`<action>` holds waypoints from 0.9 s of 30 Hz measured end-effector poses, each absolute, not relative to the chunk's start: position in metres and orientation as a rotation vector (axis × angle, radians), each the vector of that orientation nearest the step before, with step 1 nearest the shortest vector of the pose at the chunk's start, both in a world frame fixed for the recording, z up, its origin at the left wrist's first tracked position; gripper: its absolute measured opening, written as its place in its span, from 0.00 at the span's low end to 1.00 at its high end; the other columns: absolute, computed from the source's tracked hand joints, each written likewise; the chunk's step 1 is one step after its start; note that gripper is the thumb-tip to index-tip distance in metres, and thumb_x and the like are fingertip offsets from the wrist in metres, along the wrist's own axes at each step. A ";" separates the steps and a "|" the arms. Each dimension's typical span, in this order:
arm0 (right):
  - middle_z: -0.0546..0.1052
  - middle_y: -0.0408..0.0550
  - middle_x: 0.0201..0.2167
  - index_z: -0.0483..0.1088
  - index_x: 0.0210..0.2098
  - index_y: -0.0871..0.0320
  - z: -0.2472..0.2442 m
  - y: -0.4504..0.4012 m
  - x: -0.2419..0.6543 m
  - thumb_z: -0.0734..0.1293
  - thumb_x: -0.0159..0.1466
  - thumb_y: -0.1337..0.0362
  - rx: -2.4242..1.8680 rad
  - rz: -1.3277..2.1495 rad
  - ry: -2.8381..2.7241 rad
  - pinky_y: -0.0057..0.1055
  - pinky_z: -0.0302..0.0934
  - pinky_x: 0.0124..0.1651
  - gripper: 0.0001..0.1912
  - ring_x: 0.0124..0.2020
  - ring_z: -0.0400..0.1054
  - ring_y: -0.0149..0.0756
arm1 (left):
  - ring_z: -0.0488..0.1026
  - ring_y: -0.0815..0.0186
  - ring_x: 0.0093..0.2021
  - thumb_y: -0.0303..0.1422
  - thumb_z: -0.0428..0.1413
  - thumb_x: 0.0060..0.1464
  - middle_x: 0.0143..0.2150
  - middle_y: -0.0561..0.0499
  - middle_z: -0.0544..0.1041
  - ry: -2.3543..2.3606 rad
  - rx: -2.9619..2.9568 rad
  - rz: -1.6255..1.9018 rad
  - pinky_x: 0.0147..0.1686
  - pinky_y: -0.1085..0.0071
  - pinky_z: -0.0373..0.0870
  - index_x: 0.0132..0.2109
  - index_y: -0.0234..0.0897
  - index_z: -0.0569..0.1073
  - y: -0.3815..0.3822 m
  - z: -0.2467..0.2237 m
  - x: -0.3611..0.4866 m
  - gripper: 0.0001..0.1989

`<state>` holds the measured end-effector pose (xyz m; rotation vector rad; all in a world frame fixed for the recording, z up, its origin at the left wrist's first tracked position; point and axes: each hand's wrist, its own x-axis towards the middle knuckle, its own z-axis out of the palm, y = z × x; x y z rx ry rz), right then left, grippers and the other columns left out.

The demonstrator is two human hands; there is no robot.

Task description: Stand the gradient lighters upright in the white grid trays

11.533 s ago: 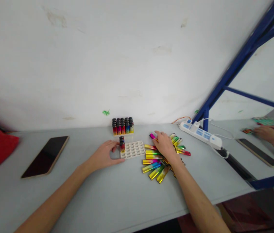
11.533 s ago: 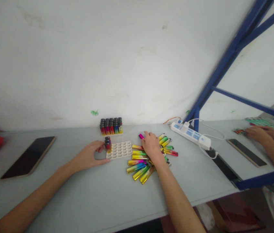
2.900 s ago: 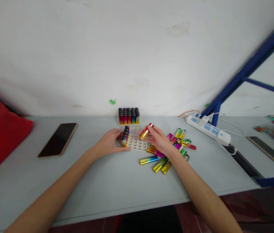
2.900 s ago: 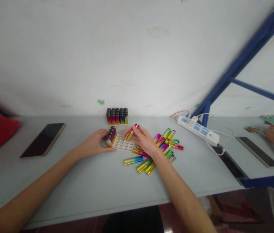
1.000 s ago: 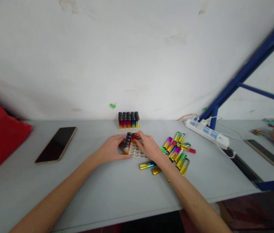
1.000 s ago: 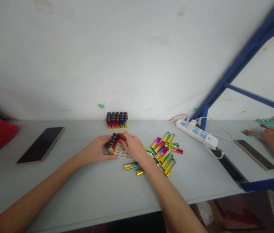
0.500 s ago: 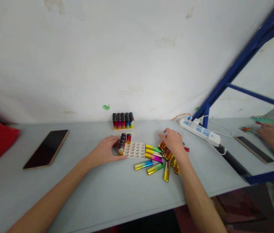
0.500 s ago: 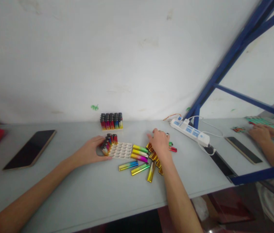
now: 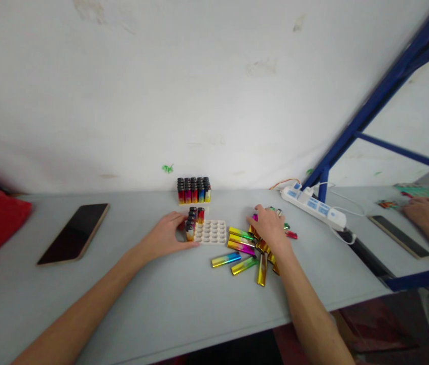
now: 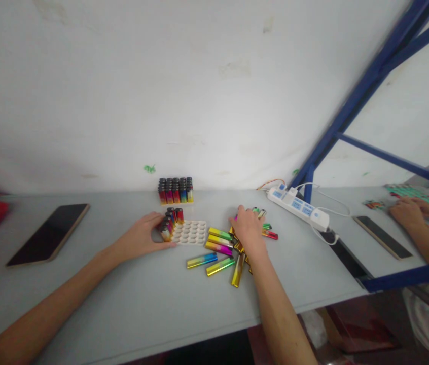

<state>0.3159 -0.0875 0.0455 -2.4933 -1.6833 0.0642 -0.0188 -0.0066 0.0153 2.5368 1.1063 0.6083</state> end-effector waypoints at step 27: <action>0.61 0.38 0.21 0.60 0.24 0.50 0.023 -0.065 0.254 0.60 0.72 0.31 -1.468 0.641 -1.390 0.31 0.53 0.31 0.33 0.27 0.57 0.34 | 0.81 0.48 0.43 0.63 0.71 0.49 0.43 0.44 0.84 1.090 2.531 0.620 0.49 0.56 0.78 0.42 0.42 0.79 -0.009 0.017 -0.017 0.30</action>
